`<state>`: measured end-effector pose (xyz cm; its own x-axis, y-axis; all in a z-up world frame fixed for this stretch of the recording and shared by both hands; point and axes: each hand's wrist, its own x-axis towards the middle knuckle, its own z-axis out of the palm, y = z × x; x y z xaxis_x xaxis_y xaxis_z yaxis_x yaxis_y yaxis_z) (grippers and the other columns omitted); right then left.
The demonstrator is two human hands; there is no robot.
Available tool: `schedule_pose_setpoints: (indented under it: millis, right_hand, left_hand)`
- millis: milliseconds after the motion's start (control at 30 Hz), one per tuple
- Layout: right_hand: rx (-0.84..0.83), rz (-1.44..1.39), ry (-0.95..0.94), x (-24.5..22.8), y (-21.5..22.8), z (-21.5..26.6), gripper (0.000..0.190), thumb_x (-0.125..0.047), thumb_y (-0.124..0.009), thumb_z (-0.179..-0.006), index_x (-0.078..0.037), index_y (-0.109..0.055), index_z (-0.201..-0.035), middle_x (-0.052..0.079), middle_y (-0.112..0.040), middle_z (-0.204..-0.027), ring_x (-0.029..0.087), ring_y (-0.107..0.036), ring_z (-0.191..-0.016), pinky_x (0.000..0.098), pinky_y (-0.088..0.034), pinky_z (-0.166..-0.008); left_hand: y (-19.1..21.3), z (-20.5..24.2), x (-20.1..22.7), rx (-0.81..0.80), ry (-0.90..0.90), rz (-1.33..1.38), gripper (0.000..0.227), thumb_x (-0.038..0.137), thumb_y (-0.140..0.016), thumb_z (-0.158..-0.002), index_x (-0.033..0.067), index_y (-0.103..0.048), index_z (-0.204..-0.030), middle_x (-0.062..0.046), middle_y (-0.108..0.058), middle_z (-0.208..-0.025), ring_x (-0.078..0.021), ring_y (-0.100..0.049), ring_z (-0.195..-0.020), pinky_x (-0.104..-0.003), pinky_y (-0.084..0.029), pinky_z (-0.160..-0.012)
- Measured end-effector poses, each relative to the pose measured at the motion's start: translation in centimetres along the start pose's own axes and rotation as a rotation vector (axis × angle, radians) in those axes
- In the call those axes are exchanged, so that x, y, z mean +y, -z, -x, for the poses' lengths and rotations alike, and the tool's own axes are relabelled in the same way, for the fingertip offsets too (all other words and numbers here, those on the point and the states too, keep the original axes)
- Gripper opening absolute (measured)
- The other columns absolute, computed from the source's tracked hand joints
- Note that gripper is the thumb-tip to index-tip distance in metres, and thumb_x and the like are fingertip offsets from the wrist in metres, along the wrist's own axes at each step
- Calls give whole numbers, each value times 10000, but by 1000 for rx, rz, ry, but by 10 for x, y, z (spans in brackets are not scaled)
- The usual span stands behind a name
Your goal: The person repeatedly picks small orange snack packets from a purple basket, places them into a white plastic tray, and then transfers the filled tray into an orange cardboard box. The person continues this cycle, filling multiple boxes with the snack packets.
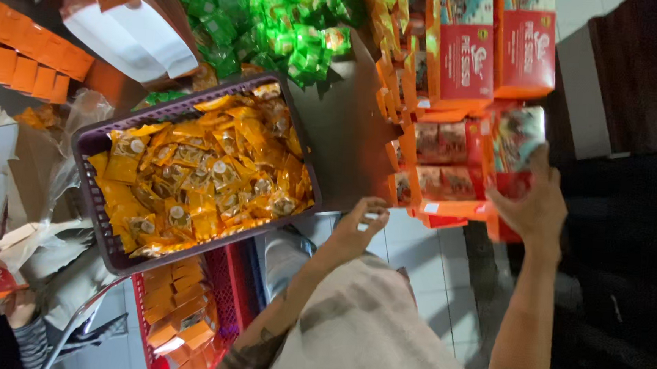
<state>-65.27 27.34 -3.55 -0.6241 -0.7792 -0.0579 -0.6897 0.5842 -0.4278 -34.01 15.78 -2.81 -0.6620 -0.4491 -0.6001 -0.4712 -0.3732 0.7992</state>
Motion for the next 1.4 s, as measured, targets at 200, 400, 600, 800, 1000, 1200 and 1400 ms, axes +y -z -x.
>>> schedule_pose_setpoints:
  millis: [200, 400, 600, 800, 1000, 1200, 1400]
  right_hand:
    - [-104, 180, -171, 36, -66, -35, 1044, -554, -687, -877, -226, -162, -1718, 250, -456, -1446, 486, -529, -1229, 658, -544, -779]
    - [27, 198, -83, 50, -81, -31, 1144, -636, -720, -788, -142, -256, -1710, 323, -546, -1373, 494, -543, -1254, 654, -499, -912]
    - [116, 294, -42, 52, -84, -24, 1067, -549, -749, -877, -43, -288, -1696, 374, -586, -1309, 539, -573, -1179, 680, -535, -807]
    - [623, 161, 492, -30, -106, 16, 619, -408, -637, -1146, 153, -625, -1409, 389, -471, -1414, 564, -476, -1264, 675, -444, -988]
    - [363, -549, 691, -134, -230, 37, 572, -340, -840, -878, 31, -689, -1287, 229, -663, -1162, 395, -661, -1098, 404, -476, -1026]
    - [-121, -462, 772, -205, -284, 88, 263, -171, -788, -895, -101, -725, -1141, 71, -705, -1008, 306, -684, -970, 431, -532, -930]
    - [-256, -472, 541, -261, -284, 99, 449, -117, -764, -906, -75, -662, -1342, 148, -673, -1162, 380, -732, -1004, 475, -612, -842]
  left_hand:
    - [10, -12, -14, 32, -65, -35, 614, 554, -482, -975, 150, -484, -1437, -49, -589, -1435, -268, -618, -1284, -410, -497, -995]
    - [13, -22, -41, 125, -81, 49, 454, 463, -547, -1005, 172, -570, -1353, -48, -636, -1350, -209, -665, -1166, -364, -520, -954]
    - [10, -40, -78, 158, -108, 90, 468, 484, -580, -978, 170, -603, -1324, -32, -666, -1349, -247, -683, -1187, -377, -544, -930]
    - [47, -24, -71, 52, -216, 17, 509, 462, -509, -1029, 119, -537, -1405, -82, -664, -1330, -241, -662, -1202, -391, -540, -1023]
    - [118, -29, -106, 488, -214, 259, 499, 556, -665, -1021, 203, -649, -1374, -125, -735, -1251, -340, -727, -1114, -441, -642, -851]
    - [229, -26, -159, 673, -510, -76, 358, 290, -460, -1113, 65, -694, -1264, -253, -721, -1136, -459, -704, -1056, -540, -605, -828]
    - [409, -5, -65, 698, 76, -131, 949, 834, -506, -869, 103, -519, -1474, -251, -612, -1433, -432, -578, -1355, -546, -438, -1176]
